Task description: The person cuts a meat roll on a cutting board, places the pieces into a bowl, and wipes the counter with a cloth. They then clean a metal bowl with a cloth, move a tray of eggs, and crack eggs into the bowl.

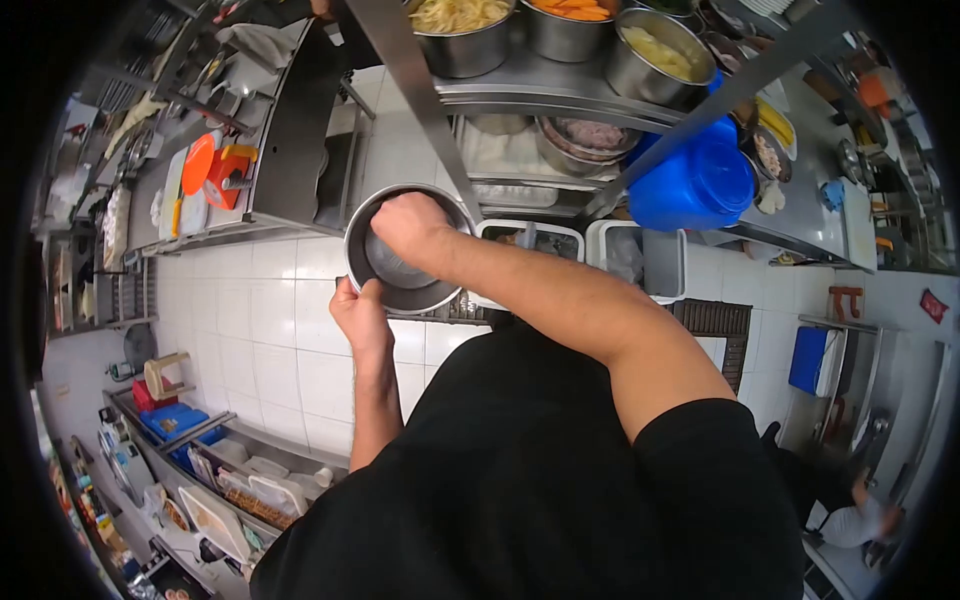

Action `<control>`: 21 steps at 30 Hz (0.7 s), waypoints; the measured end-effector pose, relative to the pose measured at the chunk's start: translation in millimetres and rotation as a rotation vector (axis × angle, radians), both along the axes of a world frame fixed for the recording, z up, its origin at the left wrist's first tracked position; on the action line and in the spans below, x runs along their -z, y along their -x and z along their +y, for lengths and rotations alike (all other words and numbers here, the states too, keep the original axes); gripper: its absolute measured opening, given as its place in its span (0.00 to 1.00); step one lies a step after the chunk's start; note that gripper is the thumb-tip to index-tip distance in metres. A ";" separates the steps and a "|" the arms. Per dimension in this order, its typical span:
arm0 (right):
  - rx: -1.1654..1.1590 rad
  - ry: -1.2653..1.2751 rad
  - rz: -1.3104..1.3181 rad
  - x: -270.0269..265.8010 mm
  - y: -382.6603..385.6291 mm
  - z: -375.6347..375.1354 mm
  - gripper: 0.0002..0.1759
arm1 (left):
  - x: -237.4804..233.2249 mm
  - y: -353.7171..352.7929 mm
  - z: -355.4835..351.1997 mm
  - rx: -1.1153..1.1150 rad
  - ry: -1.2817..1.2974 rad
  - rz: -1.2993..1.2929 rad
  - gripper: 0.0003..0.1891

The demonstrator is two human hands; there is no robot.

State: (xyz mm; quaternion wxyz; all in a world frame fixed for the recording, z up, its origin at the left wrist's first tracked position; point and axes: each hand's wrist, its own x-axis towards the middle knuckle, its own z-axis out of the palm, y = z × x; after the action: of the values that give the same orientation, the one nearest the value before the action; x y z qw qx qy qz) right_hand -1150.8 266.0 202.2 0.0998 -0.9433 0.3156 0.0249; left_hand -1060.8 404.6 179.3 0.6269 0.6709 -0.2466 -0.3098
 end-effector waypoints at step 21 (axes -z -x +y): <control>0.016 -0.400 -0.572 52.9 56.4 -20.0 0.12 | -28.3 -137.0 146.9 -0.667 -0.203 -0.618 0.16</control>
State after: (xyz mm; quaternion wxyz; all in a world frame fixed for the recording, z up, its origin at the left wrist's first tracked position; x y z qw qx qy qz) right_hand -1207.2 245.9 149.3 0.3671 -0.8715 0.2710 -0.1799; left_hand -923.8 551.6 207.6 0.5207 0.8323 -0.1612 0.1006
